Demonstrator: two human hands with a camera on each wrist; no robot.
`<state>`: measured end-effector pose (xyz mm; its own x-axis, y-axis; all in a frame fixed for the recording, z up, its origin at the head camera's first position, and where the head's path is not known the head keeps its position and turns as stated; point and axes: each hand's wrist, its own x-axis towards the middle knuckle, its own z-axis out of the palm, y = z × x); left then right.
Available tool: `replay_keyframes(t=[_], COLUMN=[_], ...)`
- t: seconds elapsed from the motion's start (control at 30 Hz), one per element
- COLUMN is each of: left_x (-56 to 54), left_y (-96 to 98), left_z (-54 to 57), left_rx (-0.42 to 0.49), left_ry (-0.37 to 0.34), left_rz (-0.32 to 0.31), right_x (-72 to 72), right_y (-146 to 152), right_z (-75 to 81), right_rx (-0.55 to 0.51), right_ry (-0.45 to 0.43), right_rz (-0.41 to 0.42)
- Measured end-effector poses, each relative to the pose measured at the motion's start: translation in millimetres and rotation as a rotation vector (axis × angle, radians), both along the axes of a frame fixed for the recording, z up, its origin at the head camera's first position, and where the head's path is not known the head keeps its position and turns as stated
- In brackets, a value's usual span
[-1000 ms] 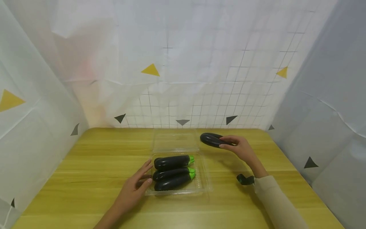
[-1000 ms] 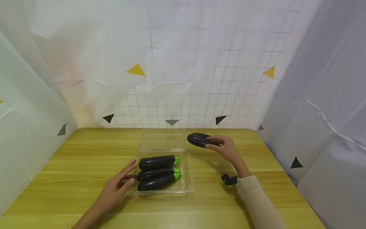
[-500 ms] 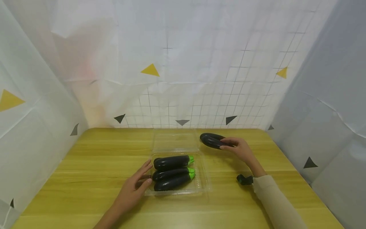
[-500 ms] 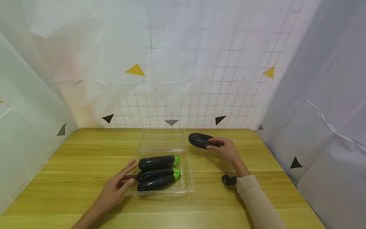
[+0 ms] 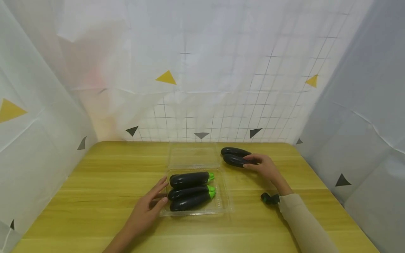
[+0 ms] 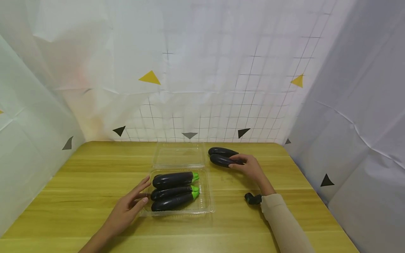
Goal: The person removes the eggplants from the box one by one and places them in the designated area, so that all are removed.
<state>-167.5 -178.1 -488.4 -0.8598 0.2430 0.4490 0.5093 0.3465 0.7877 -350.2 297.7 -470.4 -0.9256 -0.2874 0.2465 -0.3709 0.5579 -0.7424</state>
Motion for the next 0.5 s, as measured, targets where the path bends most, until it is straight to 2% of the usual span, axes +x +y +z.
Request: replay_keyframes(t=[0.5], left_x=[-0.1], left_y=[0.4], left_z=[0.1], left_rx=[-0.008], left_ry=[0.015], left_rz=[0.008], right_x=[-9.1], right_y=[4], right_z=[-11.5], right_rx=[0.042], right_ry=[0.024], right_rz=[-0.026])
